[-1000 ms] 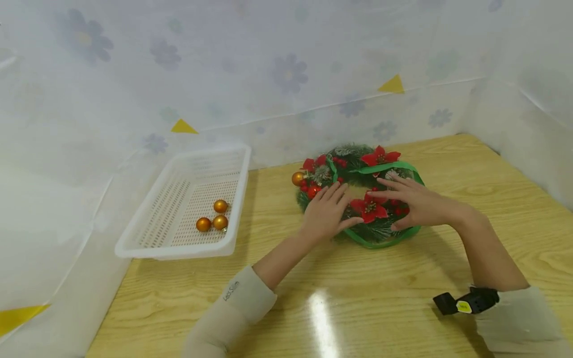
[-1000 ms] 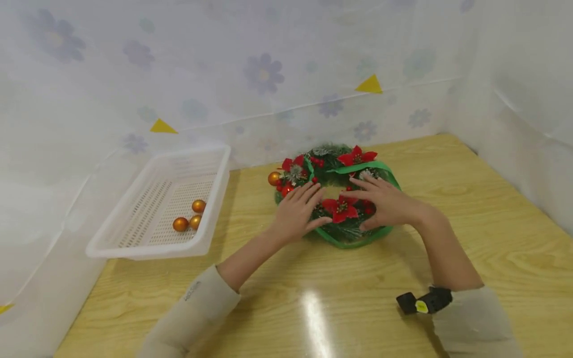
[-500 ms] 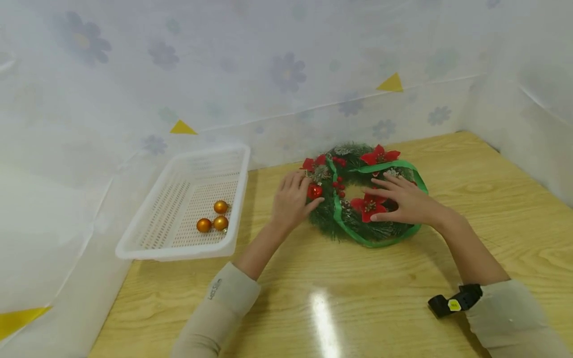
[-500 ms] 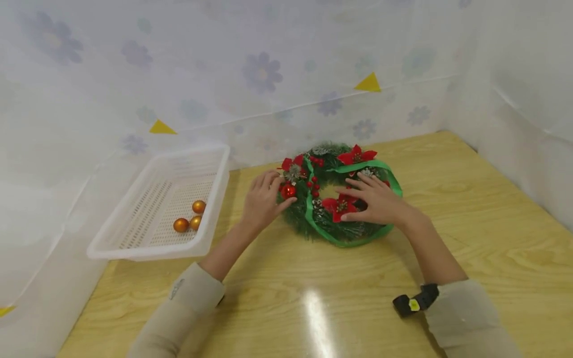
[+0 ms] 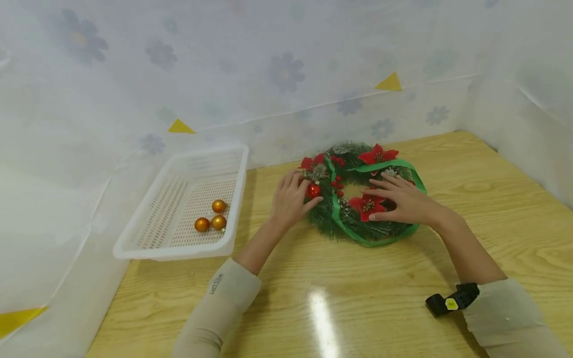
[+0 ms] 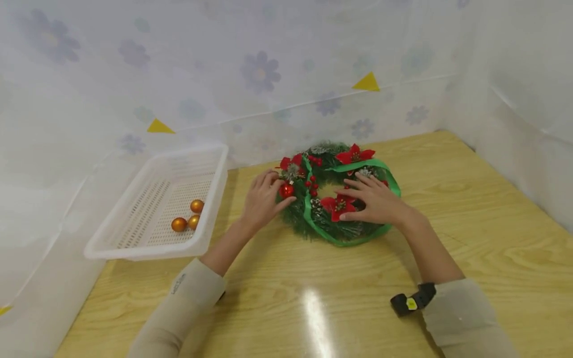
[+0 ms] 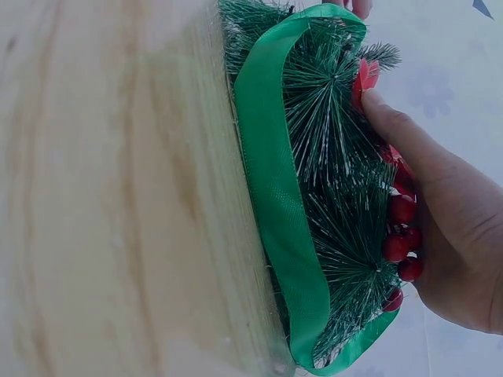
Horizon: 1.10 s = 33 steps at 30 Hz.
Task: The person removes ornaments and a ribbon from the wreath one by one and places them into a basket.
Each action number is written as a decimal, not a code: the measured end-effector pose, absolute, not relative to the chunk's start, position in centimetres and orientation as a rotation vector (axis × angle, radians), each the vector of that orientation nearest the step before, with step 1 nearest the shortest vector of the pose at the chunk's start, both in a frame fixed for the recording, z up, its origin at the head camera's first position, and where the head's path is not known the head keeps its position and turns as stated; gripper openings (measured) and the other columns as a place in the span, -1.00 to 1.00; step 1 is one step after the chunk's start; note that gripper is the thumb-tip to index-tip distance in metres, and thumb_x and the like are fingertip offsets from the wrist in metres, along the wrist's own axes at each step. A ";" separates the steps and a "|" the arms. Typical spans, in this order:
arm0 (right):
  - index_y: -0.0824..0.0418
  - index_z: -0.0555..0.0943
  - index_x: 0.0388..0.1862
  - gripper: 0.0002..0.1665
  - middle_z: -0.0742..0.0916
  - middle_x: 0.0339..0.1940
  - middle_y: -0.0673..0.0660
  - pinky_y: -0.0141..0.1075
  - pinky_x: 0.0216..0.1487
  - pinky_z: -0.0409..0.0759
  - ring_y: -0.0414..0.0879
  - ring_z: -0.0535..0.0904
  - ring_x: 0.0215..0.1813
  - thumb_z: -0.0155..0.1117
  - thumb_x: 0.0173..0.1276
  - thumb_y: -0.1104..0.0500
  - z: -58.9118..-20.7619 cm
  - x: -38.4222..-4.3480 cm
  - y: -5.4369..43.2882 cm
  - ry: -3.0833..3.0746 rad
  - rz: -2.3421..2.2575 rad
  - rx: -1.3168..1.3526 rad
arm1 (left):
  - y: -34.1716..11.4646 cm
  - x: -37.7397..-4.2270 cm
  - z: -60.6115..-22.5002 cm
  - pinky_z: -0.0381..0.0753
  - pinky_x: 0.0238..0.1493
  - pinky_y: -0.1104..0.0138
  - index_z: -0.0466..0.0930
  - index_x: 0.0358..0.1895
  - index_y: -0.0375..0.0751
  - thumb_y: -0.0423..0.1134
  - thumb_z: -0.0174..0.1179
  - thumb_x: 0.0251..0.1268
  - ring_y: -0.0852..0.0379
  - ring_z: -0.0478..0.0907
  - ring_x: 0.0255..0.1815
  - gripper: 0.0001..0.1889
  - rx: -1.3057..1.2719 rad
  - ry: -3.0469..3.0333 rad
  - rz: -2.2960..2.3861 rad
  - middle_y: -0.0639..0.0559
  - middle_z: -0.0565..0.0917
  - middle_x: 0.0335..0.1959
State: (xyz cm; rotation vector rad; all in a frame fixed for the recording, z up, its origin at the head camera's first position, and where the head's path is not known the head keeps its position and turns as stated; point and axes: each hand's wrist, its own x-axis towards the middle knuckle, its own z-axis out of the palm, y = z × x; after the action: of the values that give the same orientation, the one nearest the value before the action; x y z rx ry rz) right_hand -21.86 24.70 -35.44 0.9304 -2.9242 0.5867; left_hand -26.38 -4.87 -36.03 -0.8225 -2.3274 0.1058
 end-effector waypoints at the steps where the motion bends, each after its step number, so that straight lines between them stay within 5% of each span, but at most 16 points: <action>1: 0.17 0.35 0.32 -0.19 0.23 0.38 0.29 0.15 0.31 -0.25 0.27 -0.14 0.41 0.23 0.19 -0.22 -35.4 -21.9 24.7 -2.924 0.582 0.931 | -4.9 -26.4 -36.0 0.19 0.25 0.22 0.60 -0.13 -0.15 0.27 0.10 0.13 -0.01 0.31 0.17 -0.46 -0.821 -2.332 0.101 -0.07 0.50 -0.04; 33: 0.17 0.36 0.32 -0.20 0.25 0.37 0.28 0.14 0.31 -0.22 0.28 -0.11 0.40 0.24 0.19 -0.21 -34.9 -21.5 24.5 -2.933 0.553 0.924 | -4.7 -26.6 -32.7 0.14 0.28 0.24 0.57 -0.10 -0.21 0.18 0.17 0.14 -0.06 0.29 0.18 -0.49 -0.837 -2.276 -0.050 -0.12 0.48 0.01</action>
State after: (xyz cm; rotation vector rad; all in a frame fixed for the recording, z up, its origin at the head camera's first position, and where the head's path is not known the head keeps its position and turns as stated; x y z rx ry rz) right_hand -21.47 24.55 -34.88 0.9243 -2.9326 0.5529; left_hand -26.63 -4.73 -32.73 -0.8367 -2.2762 -0.0504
